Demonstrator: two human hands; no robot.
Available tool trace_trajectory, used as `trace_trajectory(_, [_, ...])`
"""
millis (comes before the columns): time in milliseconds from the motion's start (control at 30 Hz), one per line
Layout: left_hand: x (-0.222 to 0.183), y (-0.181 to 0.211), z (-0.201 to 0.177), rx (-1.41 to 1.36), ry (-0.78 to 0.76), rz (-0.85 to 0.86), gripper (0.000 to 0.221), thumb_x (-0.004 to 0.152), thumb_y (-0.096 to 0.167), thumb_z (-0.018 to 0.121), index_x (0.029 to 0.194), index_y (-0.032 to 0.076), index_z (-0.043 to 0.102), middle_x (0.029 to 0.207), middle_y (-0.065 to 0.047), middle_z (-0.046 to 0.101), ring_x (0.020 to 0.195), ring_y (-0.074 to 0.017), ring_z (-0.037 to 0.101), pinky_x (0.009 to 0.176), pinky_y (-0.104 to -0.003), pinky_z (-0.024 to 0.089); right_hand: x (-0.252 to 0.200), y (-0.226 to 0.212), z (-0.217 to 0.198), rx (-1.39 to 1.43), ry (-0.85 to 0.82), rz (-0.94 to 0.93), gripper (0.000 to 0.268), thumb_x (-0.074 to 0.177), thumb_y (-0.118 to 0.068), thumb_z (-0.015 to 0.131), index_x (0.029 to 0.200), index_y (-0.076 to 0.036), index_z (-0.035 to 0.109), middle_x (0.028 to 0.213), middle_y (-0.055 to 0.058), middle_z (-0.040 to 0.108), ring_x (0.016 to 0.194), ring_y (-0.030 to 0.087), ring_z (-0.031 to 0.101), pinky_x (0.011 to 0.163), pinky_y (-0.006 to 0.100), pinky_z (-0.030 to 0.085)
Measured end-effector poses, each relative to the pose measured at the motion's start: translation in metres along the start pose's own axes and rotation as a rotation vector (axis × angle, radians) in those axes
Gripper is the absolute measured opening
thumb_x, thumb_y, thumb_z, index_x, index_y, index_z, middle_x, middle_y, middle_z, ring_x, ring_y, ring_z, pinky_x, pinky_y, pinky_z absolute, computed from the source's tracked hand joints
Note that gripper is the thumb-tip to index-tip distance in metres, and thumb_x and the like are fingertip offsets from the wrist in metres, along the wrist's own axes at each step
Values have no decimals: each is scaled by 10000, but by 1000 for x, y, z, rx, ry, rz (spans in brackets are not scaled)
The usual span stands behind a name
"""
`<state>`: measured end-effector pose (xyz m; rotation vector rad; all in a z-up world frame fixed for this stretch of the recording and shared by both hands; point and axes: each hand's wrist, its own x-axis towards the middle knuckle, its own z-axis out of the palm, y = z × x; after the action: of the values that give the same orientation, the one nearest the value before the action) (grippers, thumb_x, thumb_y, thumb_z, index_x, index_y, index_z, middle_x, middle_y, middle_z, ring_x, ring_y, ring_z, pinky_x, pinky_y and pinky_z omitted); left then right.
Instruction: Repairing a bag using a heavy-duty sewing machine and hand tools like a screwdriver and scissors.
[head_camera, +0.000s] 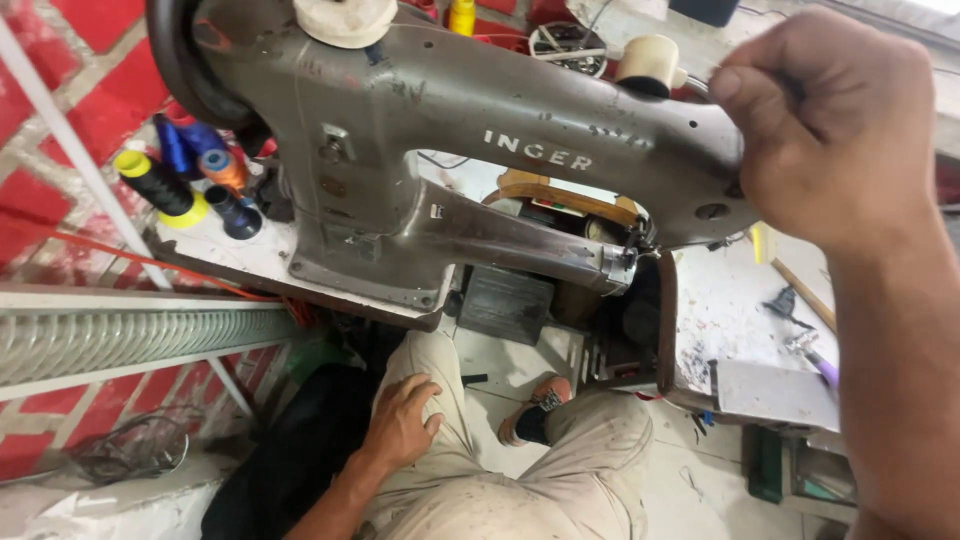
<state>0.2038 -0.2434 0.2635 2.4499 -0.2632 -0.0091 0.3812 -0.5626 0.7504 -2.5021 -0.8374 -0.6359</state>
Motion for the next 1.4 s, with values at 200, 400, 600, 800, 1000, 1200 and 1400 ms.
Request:
trace_trajectory(200, [9, 19, -28, -67, 118, 80, 404, 743, 216, 823, 1122, 123, 718, 1287, -44, 675, 1183, -280, 631, 1045, -419, 465, 32, -85, 61, 406, -8, -227, 114, 897, 77, 633, 964, -12, 658, 928, 87, 626, 837, 219, 586, 718, 351, 435])
trace_trajectory(400, [-1, 27, -61, -84, 203, 91, 314, 804, 204, 786, 1087, 80, 733, 1232, -68, 714, 1135, -286, 664, 997, -427, 503, 59, -179, 186, 622, -34, -401, 146, 770, 46, 591, 703, -81, 567, 648, 15, 590, 606, 171, 656, 470, 285, 558])
trace_trajectory(600, [-22, 29, -85, -149, 232, -79, 274, 830, 192, 759, 1083, 85, 741, 1180, -72, 732, 1111, -276, 681, 974, -430, 528, 27, -248, 258, 1110, -195, -250, 65, 1024, -176, 534, 1042, -159, 593, 953, -12, 715, 872, 182, 710, 764, 360, 551])
trace_trajectory(800, [-24, -10, -122, -585, 429, -205, 196, 955, 206, 615, 1072, 62, 678, 1031, -145, 728, 950, -283, 702, 868, -457, 545, -8, -245, 248, 1331, -297, -207, 146, 1059, -250, 574, 1061, -144, 674, 876, 6, 657, 800, 170, 636, 756, 339, 535])
trace_trajectory(1000, [25, 56, -246, -1340, 565, 209, 488, 1046, 285, 484, 1471, 64, 390, 1447, -191, 588, 1283, -245, 601, 1089, -366, 505, -38, -216, 245, 964, -319, -184, 115, 987, -169, 665, 1032, -137, 766, 798, 109, 751, 762, 360, 756, 600, 440, 589])
trace_trajectory(1200, [63, 116, -317, -1415, 249, 430, 429, 1033, 127, 562, 1422, 64, 393, 1114, -258, 612, 973, -327, 616, 870, -479, 506, -54, -196, 232, 438, -229, -297, 96, 914, -234, 681, 914, -153, 731, 694, 65, 674, 621, 335, 691, 522, 491, 551])
trace_trajectory(1400, [62, 116, -336, -1392, 516, 171, 175, 1041, 65, 533, 1182, 165, 509, 743, 14, 402, 555, -45, 381, 438, -173, 319, -105, -131, 165, -36, 21, -404, 142, 961, -172, 591, 850, -159, 678, 612, -11, 511, 526, 227, 529, 622, 407, 466])
